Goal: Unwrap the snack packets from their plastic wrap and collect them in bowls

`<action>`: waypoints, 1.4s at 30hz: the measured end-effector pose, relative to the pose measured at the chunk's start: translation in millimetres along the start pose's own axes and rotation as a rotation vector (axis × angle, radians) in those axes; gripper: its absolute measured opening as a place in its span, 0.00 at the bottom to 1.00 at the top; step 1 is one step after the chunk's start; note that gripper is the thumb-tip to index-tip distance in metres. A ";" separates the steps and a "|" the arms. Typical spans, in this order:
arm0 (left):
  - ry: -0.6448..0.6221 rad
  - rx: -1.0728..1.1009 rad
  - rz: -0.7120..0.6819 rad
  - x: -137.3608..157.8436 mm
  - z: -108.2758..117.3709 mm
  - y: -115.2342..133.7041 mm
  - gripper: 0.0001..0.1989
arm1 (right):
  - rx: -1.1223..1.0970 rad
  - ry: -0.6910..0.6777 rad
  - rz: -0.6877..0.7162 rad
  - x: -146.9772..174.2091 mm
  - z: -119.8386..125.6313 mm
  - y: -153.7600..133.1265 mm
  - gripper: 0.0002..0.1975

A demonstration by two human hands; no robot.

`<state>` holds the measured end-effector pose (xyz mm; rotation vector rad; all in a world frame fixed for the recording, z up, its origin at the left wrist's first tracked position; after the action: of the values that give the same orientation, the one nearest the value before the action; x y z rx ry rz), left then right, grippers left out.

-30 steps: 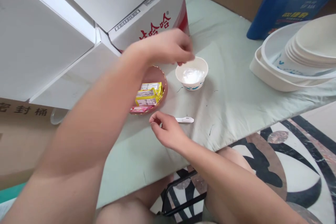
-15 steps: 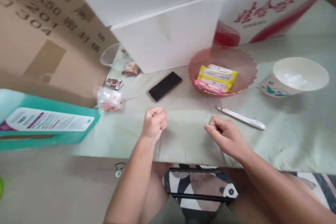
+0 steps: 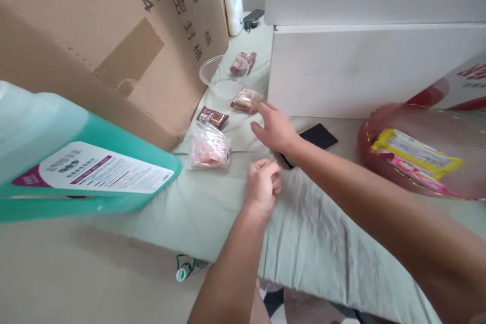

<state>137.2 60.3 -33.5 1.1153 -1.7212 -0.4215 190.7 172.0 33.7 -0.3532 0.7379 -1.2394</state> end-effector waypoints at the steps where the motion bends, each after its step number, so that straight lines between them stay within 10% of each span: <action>1: 0.000 0.004 0.005 -2.1 1.9 2.0 0.21 | 0.084 -0.007 -0.016 -23.7 -15.3 2.2 0.16; 7: -0.018 0.021 0.023 -10.4 5.9 9.4 0.21 | 0.301 -0.088 -0.192 -84.7 -69.1 26.6 0.29; 15: -0.114 0.042 -0.013 -8.7 -2.7 13.3 0.22 | 0.228 -0.167 -0.127 -31.8 -48.2 4.7 0.21; 21: -0.624 -0.173 0.144 27.5 -30.3 -11.4 0.29 | -0.383 0.039 -0.360 69.4 57.5 21.1 0.22; 29: -0.645 -0.281 0.113 37.1 -77.5 -67.3 0.26 | -0.991 0.187 -0.791 260.5 117.4 89.3 0.20; 34: -0.688 -0.460 0.024 49.9 -110.3 -109.2 0.31 | -0.622 0.168 -0.617 293.6 143.9 105.2 0.17; 42: -0.429 -0.628 -0.159 39.8 -101.1 -97.0 0.40 | 0.391 0.287 -0.500 326.5 224.6 161.5 0.18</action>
<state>269.3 -1.0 -36.1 0.7259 -1.6730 -1.2769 504.3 -116.5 -5.9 -0.0316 0.6469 -1.8987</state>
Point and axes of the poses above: each hand's wrist, its own x-axis away from the middle knuckle, its own z-axis out of the back of the hand, y = z × x, the point moved 8 cm from there along -x, towards the middle knuckle, and after that the axes turned 5 degrees about y, right-handed, at the moved point
